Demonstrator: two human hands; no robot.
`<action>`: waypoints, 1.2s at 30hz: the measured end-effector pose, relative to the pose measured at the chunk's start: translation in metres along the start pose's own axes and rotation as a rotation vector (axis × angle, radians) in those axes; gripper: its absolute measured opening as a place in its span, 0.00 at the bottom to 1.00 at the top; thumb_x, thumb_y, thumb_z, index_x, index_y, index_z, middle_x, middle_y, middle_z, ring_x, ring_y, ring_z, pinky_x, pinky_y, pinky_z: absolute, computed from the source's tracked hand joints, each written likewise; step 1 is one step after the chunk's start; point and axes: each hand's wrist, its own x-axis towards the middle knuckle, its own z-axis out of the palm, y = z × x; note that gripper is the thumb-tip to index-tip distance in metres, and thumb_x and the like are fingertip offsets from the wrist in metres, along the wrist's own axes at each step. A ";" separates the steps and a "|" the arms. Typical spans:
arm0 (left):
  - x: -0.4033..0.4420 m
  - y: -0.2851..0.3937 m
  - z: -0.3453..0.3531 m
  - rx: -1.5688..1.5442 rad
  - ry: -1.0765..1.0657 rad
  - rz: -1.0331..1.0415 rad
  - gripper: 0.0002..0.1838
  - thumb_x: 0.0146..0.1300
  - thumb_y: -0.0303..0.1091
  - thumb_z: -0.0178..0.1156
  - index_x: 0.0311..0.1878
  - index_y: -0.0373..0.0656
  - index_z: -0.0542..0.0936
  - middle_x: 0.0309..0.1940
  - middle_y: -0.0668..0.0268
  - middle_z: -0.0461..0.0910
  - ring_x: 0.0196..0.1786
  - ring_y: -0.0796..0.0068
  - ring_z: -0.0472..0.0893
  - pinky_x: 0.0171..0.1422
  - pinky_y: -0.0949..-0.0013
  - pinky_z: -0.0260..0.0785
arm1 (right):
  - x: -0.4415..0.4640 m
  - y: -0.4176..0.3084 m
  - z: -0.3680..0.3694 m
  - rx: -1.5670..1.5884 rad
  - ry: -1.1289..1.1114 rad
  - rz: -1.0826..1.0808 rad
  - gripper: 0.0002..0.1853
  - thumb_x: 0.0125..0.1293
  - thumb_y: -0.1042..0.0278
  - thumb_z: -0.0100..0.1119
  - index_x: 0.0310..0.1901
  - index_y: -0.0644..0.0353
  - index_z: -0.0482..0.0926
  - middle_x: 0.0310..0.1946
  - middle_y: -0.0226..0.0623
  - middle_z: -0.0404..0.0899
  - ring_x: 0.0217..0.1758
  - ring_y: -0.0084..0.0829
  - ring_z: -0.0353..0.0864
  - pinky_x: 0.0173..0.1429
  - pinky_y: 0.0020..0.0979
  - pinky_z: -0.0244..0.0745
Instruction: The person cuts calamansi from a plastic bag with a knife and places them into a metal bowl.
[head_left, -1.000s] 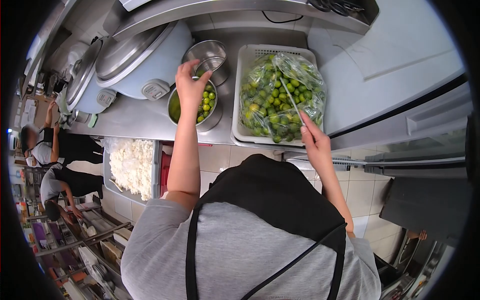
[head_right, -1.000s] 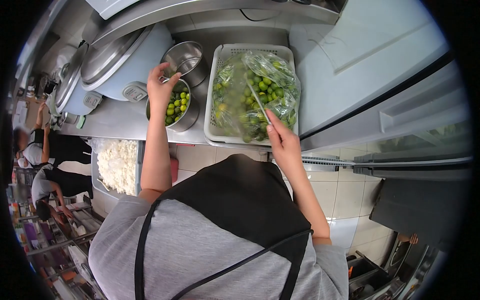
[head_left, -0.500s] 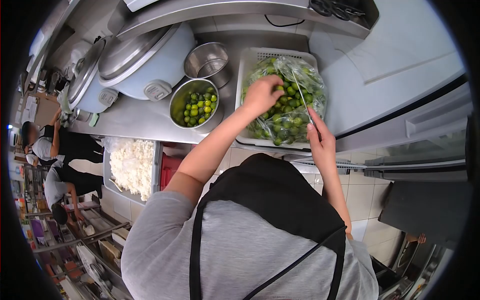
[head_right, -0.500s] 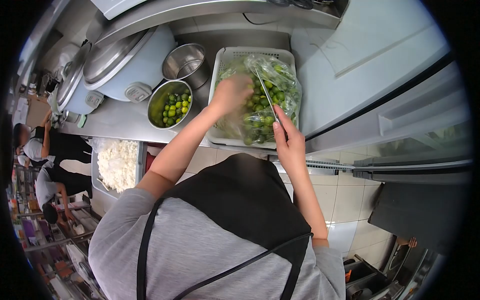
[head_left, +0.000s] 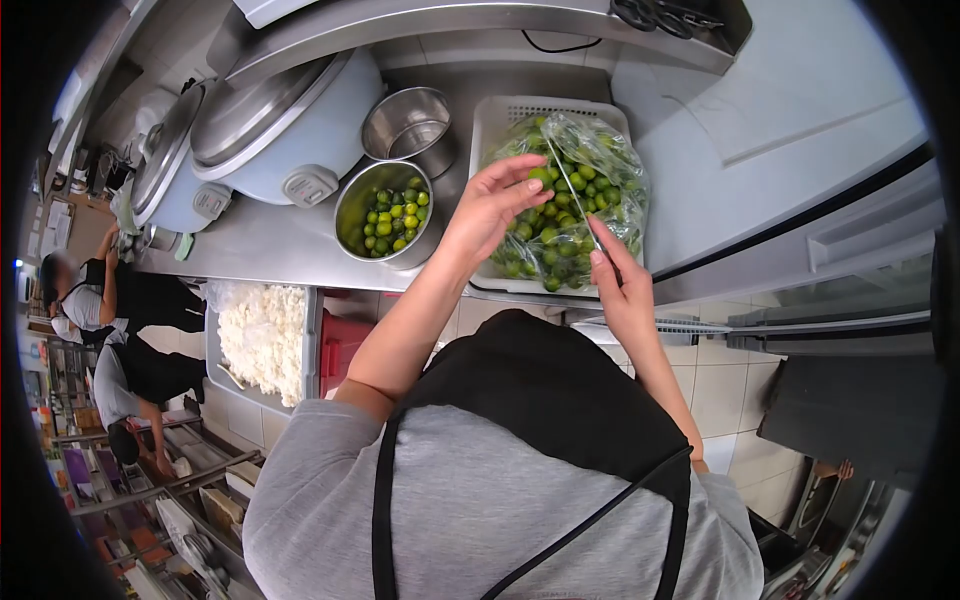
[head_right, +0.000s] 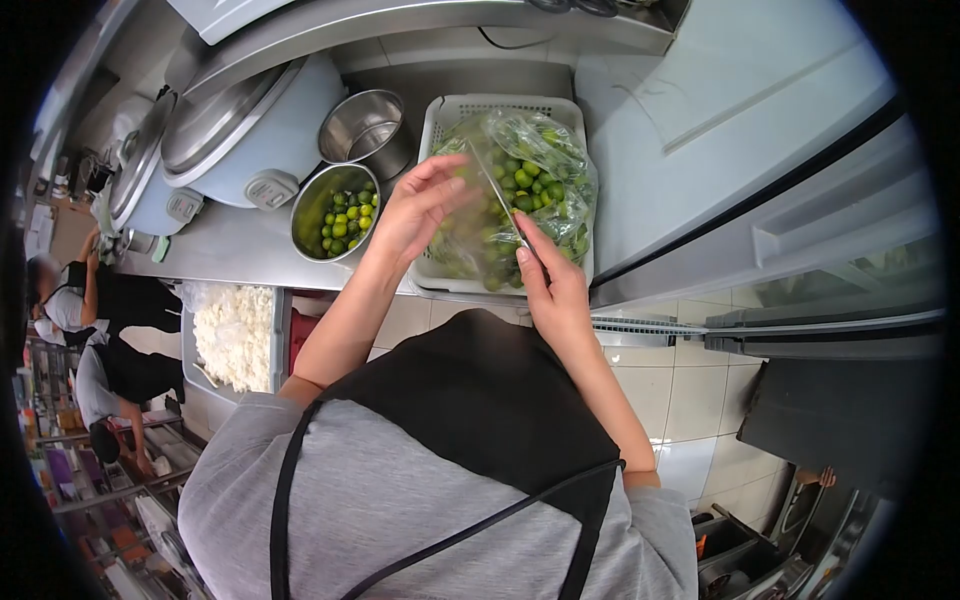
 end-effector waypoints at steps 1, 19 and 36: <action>0.000 0.002 0.001 -0.025 0.013 -0.011 0.16 0.60 0.22 0.55 0.53 0.35 0.74 0.46 0.65 0.74 0.49 0.74 0.76 0.63 0.62 0.67 | 0.000 -0.001 0.000 0.000 -0.005 0.010 0.19 0.68 0.69 0.49 0.59 0.61 0.69 0.56 0.43 0.73 0.58 0.28 0.72 0.59 0.26 0.64; -0.001 -0.004 0.002 0.308 -0.003 0.124 0.14 0.54 0.21 0.63 0.45 0.35 0.75 0.37 0.64 0.78 0.40 0.79 0.78 0.49 0.76 0.71 | 0.001 -0.010 0.006 -0.106 -0.042 -0.081 0.18 0.67 0.70 0.48 0.58 0.61 0.70 0.52 0.45 0.76 0.52 0.33 0.77 0.55 0.27 0.68; -0.010 0.067 -0.094 1.597 0.640 0.273 0.19 0.45 0.30 0.68 0.44 0.39 0.79 0.45 0.56 0.77 0.47 0.58 0.77 0.54 0.62 0.68 | 0.011 0.005 -0.001 -0.331 0.076 -0.160 0.28 0.54 0.76 0.62 0.59 0.53 0.70 0.46 0.42 0.76 0.49 0.39 0.77 0.51 0.31 0.70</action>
